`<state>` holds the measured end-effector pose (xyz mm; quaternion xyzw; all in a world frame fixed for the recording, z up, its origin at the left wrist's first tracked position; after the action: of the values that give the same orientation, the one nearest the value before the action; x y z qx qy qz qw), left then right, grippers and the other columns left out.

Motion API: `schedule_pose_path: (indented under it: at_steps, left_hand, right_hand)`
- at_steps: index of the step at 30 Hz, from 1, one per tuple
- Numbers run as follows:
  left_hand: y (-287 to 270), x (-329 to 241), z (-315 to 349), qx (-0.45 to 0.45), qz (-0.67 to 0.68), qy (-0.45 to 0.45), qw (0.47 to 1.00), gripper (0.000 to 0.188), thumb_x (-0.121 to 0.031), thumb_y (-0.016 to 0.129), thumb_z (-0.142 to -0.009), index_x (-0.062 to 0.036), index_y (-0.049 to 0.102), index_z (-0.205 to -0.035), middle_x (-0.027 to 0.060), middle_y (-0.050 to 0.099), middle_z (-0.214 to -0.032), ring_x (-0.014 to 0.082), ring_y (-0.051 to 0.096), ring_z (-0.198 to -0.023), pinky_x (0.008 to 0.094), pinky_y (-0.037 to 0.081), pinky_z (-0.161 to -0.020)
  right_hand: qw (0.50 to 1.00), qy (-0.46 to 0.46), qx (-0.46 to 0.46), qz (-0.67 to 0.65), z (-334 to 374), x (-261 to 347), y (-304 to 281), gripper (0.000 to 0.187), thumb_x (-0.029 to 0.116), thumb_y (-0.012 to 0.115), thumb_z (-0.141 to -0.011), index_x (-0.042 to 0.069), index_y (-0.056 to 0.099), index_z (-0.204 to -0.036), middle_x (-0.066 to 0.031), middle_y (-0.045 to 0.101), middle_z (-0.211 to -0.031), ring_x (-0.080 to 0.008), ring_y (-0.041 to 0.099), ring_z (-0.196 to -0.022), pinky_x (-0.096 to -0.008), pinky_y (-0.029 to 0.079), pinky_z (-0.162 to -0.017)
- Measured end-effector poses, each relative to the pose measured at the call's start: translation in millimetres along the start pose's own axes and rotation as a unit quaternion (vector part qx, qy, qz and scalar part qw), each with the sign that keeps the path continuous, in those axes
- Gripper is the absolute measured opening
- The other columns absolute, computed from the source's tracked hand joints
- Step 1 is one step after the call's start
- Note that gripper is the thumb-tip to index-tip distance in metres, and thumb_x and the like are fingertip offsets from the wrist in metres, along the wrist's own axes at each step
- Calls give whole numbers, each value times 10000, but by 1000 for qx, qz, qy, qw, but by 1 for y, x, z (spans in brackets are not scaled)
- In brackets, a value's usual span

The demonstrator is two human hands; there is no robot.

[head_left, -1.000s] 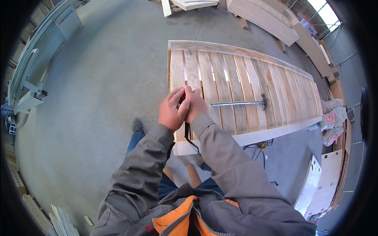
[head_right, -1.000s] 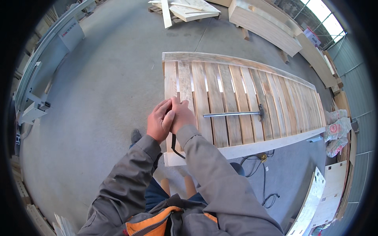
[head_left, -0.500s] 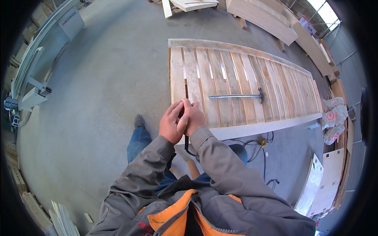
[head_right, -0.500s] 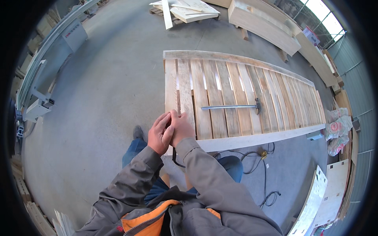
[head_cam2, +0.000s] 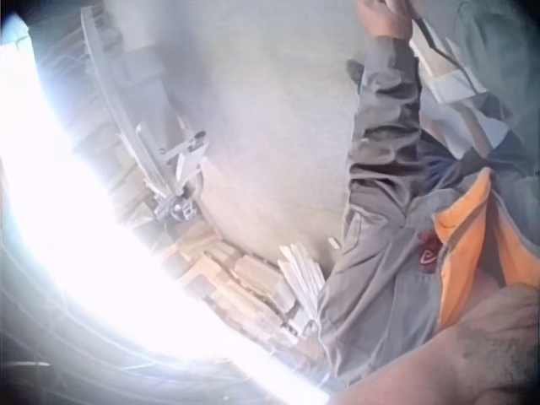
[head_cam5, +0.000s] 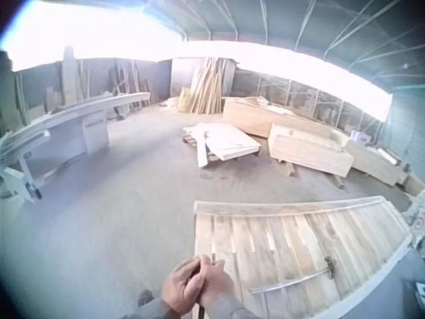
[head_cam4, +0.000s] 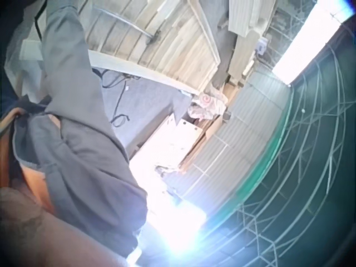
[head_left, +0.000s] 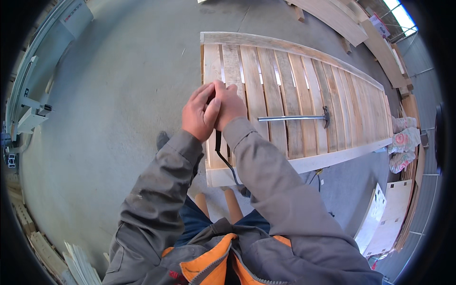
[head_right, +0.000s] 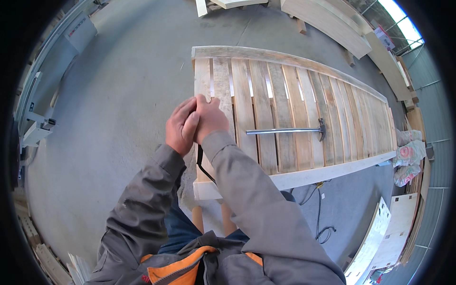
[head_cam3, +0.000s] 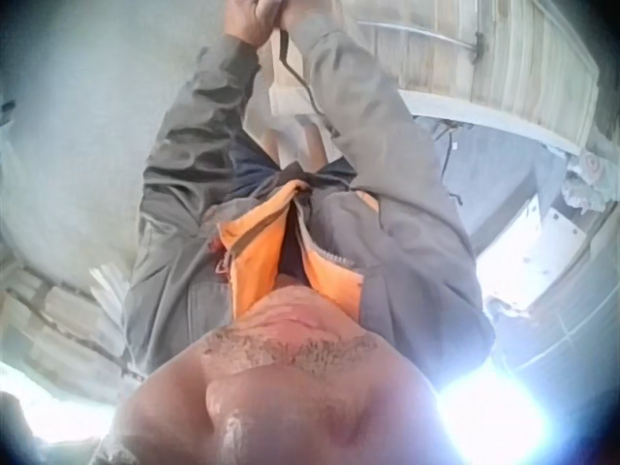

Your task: The person uses a red electric sander to smooth the surface of a wooden slatted structure. They move the sander along the slats and edges, occasionally pausing to adjust the power cord to prevent it from getting caught.

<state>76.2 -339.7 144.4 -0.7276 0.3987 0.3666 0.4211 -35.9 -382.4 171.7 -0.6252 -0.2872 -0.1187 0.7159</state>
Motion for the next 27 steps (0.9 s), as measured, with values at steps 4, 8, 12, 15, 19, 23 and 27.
schedule_pose_path:
  at_steps: [4, 8, 12, 15, 19, 23, 27]
  left_hand:
    - [6, 21, -48, -14, 10, 6, 1000, 512, -382, 614, -979, -19, 687, -1332, 213, 671, -1365, 377, 660, -1237, 409, 530, -1028]
    - [17, 38, -92, -34, 37, 19, 999, 476, -359, 608, -975, -15, 709, -1288, 203, 702, -1314, 372, 676, -1195, 403, 528, -1021]
    - [19, 58, -131, -54, 59, 28, 996, 461, -356, 603, -969, -6, 728, -1243, 202, 733, -1245, 371, 682, -1176, 398, 522, -1026]
    - [17, 70, -158, -20, 43, 7, 999, 501, -352, 572, -1000, 29, 702, -1298, 223, 722, -1288, 304, 665, -1225, 366, 479, -1075]
    - [15, 85, -184, -22, 91, -33, 995, 518, -372, 578, -1001, 40, 713, -1285, 213, 735, -1267, 273, 683, -1172, 350, 504, -1027]
    - [22, 90, -206, -27, 68, -22, 997, 543, -385, 580, -1004, 71, 710, -1269, 203, 761, -1193, 244, 706, -1091, 330, 527, -969]
    - [26, 93, -222, -1, 95, -50, 994, 547, -396, 587, -1001, 78, 717, -1240, 191, 776, -1108, 236, 720, -1006, 327, 548, -913]
  right_hand:
    - [999, 11, 7, 30, -52, 4, -1, 398, 252, 668, -900, 132, 530, -1253, -254, 583, -1224, -453, 703, -1060, -506, 586, -887]
    - [999, 9, 2, 49, -100, 3, -7, 408, 254, 668, -902, 115, 543, -1264, -272, 605, -1266, -451, 704, -1090, -499, 587, -914]
    - [997, -12, -27, 71, -143, 6, -3, 432, 255, 667, -908, 111, 574, -1304, -278, 619, -1279, -434, 696, -1141, -481, 582, -966]
    - [995, -36, -33, 85, -181, -3, 8, 444, 262, 665, -920, 117, 585, -1332, -259, 634, -1280, -420, 680, -1190, -470, 577, -990]
    - [995, -27, -19, 93, -208, 8, 6, 450, 275, 674, -925, 109, 589, -1336, -237, 632, -1330, -402, 671, -1221, -470, 573, -1007]
    - [994, -20, -19, 109, -239, 1, 4, 508, 287, 699, -907, 102, 580, -1365, -228, 652, -1324, -390, 667, -1236, -465, 570, -1023]
    - [994, -6, -12, 112, -245, 1, -1, 528, 289, 705, -899, 89, 581, -1372, -226, 664, -1324, -391, 663, -1246, -460, 565, -1038]
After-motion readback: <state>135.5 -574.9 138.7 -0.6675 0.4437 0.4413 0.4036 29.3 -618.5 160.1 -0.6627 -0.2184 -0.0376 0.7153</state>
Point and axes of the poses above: each hand's wrist, its own z-axis away from the middle knuckle, its own y-axis out of the palm, x = y × z, the point moved 1 cm from there along -z, towards the middle knuckle
